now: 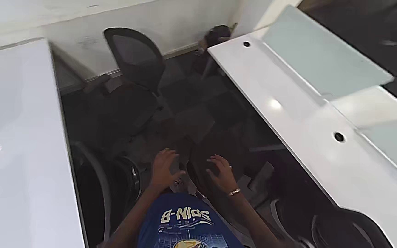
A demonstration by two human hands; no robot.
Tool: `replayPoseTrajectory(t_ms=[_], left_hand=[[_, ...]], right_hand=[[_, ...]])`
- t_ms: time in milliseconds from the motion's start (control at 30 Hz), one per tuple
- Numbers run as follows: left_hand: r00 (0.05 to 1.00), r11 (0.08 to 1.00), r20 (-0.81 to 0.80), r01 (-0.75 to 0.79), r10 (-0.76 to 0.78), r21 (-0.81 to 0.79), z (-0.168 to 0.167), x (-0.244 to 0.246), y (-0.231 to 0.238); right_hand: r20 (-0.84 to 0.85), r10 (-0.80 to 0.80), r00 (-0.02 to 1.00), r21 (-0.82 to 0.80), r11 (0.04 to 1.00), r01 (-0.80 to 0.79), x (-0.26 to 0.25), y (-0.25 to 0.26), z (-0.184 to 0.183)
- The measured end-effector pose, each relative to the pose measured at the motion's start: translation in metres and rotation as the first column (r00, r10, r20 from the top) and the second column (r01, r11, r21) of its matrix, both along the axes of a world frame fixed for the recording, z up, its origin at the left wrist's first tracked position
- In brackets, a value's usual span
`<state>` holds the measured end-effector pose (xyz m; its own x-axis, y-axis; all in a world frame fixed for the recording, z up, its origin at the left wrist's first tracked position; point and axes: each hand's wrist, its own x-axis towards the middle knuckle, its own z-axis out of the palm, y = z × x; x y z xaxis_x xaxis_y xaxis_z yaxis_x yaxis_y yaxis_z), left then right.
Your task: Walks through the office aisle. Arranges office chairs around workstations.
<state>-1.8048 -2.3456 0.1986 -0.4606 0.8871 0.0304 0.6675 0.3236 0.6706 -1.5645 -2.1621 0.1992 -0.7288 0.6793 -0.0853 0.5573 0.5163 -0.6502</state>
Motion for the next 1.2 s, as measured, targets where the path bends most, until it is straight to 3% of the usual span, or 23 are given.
replayPoseTrajectory(t_ms=[67,133,200,267,300,400,467,600,700,967,1200], left_hand=[[0.89,0.885,0.022,0.456,-0.456,-0.089,-0.016,0.006,0.051],[0.685,0.677,0.043,0.727,-0.728,-0.113,-0.037,0.017,0.082],[0.548,0.548,-0.018,0.836,-0.836,-0.028,-0.054,0.025,0.098],[0.523,0.509,-0.238,0.852,-0.818,0.121,-0.066,0.026,0.113],[0.522,0.497,-0.344,0.852,-0.78,0.166,-0.069,0.025,0.118],[0.589,0.559,-0.41,0.804,-0.697,0.204,-0.07,0.022,0.126],[0.612,0.589,-0.427,0.782,-0.666,0.202,-0.071,0.013,0.14],[0.592,0.588,-0.41,0.794,-0.694,0.153,-0.07,-0.007,0.165],[0.599,0.616,-0.399,0.781,-0.694,0.102,-0.059,-0.016,0.206],[0.665,0.714,-0.414,0.699,-0.622,0.049,-0.055,0.002,0.261],[0.741,0.79,-0.279,0.59,-0.611,-0.164,-0.046,-0.021,0.353]], right_hand=[[0.061,-0.219,0.974,0.068,0.974,0.215,0.042,0.004,0.005],[0.134,-0.377,0.916,0.114,0.924,0.364,0.084,-0.015,-0.001],[0.244,-0.48,0.843,0.084,0.876,0.475,0.117,-0.049,-0.011],[0.304,-0.555,0.775,0.103,0.827,0.552,0.129,-0.076,-0.023],[0.245,-0.606,0.757,0.185,0.796,0.577,0.126,-0.084,-0.027],[-0.024,-0.702,0.711,0.465,0.622,0.63,0.11,-0.086,-0.021],[-0.066,-0.727,0.683,0.549,0.545,0.634,0.11,-0.094,-0.012],[-0.049,-0.845,0.533,0.556,0.421,0.717,0.139,-0.121,-0.055],[-0.208,-0.83,0.517,0.561,0.332,0.758,0.137,-0.07,-0.071],[-0.304,-0.723,0.62,0.517,0.421,0.745,0.157,0.059,-0.072],[-0.169,-0.745,0.645,0.484,0.508,0.713,0.122,0.17,-0.064]])
